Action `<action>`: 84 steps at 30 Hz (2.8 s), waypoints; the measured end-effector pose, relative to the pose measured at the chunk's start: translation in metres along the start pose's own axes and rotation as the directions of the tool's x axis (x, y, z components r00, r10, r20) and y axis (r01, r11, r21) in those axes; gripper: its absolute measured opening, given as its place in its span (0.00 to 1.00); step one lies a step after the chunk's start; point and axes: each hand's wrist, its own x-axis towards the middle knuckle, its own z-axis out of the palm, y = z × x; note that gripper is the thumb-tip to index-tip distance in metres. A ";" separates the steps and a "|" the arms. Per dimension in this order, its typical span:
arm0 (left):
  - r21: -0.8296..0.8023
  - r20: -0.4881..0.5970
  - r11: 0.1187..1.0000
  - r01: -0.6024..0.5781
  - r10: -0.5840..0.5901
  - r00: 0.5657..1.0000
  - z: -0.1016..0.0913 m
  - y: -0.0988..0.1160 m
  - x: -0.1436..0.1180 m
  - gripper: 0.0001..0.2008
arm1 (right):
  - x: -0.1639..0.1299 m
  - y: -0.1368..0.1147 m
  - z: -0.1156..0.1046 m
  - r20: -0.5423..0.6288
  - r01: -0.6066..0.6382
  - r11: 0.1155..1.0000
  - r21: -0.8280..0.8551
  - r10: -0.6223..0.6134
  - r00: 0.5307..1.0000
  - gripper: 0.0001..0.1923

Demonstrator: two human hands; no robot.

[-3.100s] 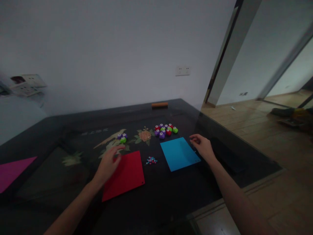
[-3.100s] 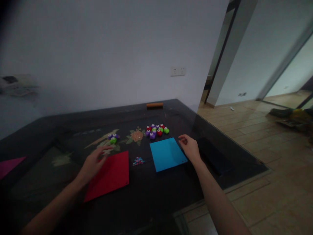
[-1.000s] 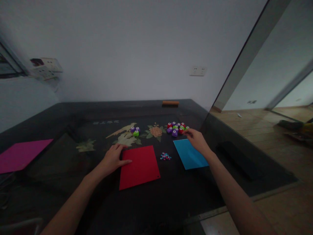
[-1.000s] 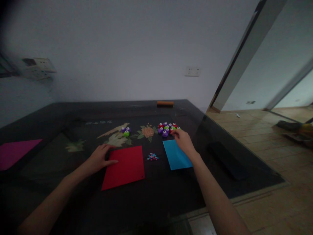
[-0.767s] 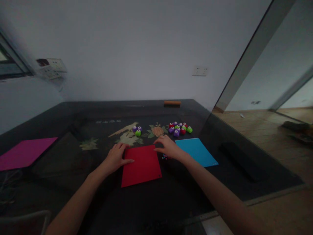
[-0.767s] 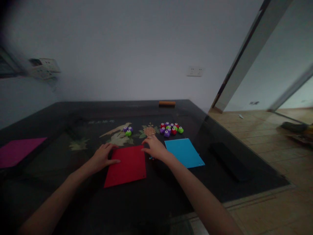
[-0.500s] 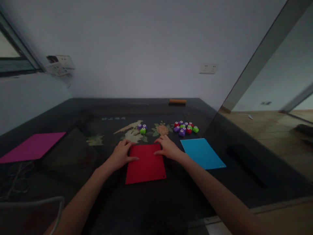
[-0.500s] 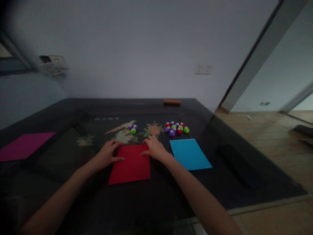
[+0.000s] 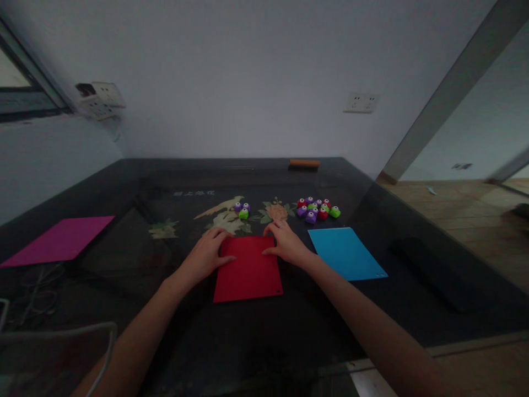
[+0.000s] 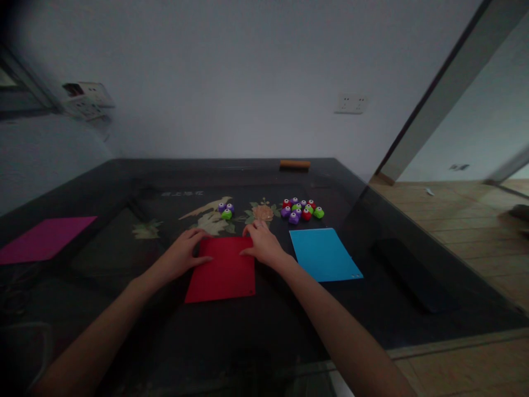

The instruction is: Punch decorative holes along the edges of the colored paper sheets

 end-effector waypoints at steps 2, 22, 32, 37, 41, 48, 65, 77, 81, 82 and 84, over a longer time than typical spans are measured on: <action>-0.020 -0.018 0.999 0.030 -0.030 0.999 -0.002 0.004 0.001 0.15 | -0.001 -0.003 -0.001 0.004 -0.007 1.000 0.008 0.007 1.000 0.22; -0.650 0.430 0.528 0.548 -0.339 0.837 -0.019 0.013 0.004 0.15 | -0.006 -0.010 0.006 0.010 -0.057 0.998 0.023 0.057 0.998 0.19; -0.768 0.339 0.412 0.490 -0.387 0.857 -0.024 0.005 0.001 0.18 | -0.003 -0.010 -0.004 -0.015 -0.218 0.794 0.568 0.275 0.961 0.23; -0.831 0.242 0.351 0.432 -0.472 0.848 -0.027 0.006 0.001 0.17 | -0.007 -0.010 -0.014 0.252 -0.320 0.555 0.768 0.198 0.947 0.16; -0.852 0.170 0.373 0.368 -0.468 0.867 -0.025 0.010 0.001 0.15 | -0.010 -0.012 -0.016 0.309 -0.311 0.564 0.765 0.101 0.946 0.11; -0.804 0.262 0.438 0.404 -0.348 0.900 -0.025 0.015 0.000 0.20 | -0.007 -0.006 -0.018 0.210 -0.305 0.526 0.794 0.233 0.950 0.10; -0.661 0.148 0.702 0.265 -0.224 0.963 -0.009 0.013 0.005 0.17 | -0.023 0.013 -0.051 0.336 -0.439 0.469 0.766 0.290 0.896 0.13; -0.446 -0.135 0.868 0.218 -0.306 0.942 0.007 0.002 0.006 0.12 | -0.056 0.040 -0.057 0.156 -0.322 0.311 0.894 0.457 0.876 0.14; -0.401 -0.199 0.896 0.192 -0.290 0.936 0.011 -0.004 0.018 0.11 | -0.059 0.044 -0.058 0.137 -0.299 0.305 0.904 0.456 0.880 0.14; -0.391 -0.212 0.901 0.186 -0.286 0.935 0.012 -0.005 0.023 0.11 | -0.059 0.044 -0.058 0.129 -0.292 0.312 0.904 0.453 0.882 0.13; -0.373 -0.237 0.910 0.182 -0.283 0.929 0.015 -0.009 0.037 0.11 | -0.059 0.044 -0.059 0.107 -0.277 0.323 0.905 0.456 0.884 0.13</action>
